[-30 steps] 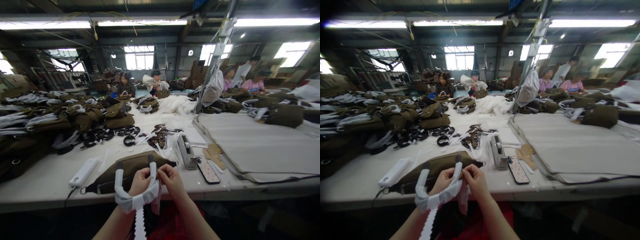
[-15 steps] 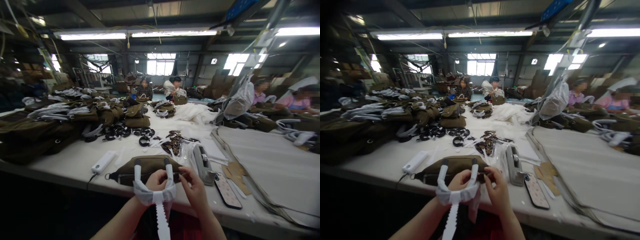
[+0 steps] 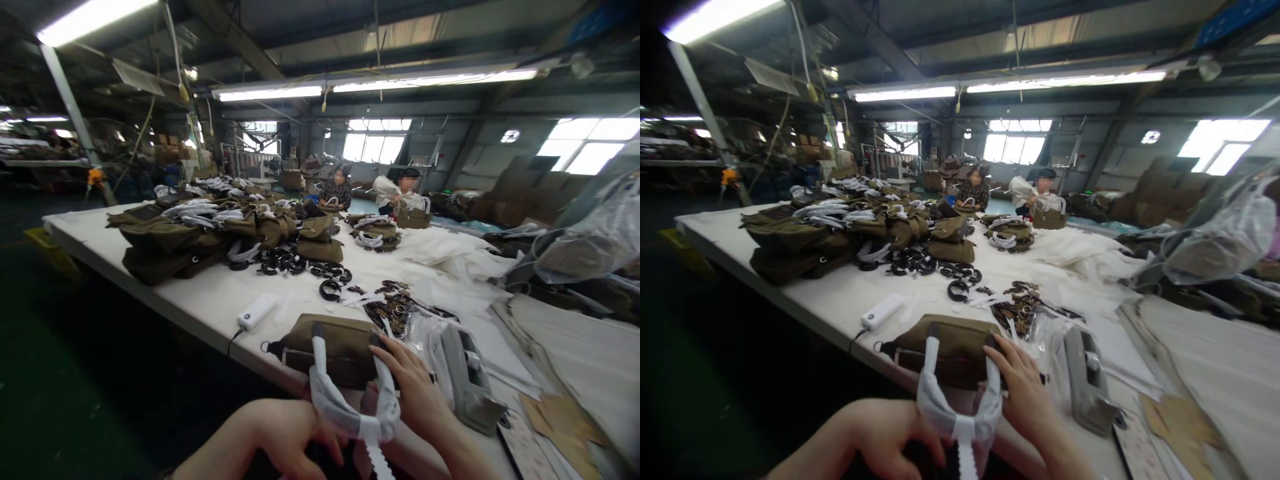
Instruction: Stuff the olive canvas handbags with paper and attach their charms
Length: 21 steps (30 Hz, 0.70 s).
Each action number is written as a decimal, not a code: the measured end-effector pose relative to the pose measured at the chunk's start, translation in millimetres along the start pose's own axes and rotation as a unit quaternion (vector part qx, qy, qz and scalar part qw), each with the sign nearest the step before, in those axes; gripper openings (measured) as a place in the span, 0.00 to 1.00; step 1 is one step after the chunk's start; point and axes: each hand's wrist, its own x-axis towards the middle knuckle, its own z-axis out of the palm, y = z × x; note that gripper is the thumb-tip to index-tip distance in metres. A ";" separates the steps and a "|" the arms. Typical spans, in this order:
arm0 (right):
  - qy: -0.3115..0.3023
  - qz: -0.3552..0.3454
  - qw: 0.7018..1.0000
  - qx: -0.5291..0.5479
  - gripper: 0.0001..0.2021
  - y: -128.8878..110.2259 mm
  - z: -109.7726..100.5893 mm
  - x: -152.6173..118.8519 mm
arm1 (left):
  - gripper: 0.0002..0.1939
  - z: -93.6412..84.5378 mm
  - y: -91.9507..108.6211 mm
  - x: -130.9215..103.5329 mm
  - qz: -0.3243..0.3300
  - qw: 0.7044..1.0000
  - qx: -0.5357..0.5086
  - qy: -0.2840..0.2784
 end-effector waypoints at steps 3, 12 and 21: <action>0.028 0.000 1.000 -0.006 0.15 5.1 5.1 15.2 | 0.17 -32.7 -18.2 -41.2 -0.102 0.990 -0.075 -0.064; 0.047 0.219 0.971 0.079 0.21 43.3 -0.8 50.9 | 0.22 -75.1 -124.5 -26.1 -0.420 0.803 0.173 0.386; 0.142 0.308 0.891 0.301 0.28 46.8 -57.0 27.9 | 0.30 -45.4 -178.7 27.7 -0.447 0.757 0.355 0.319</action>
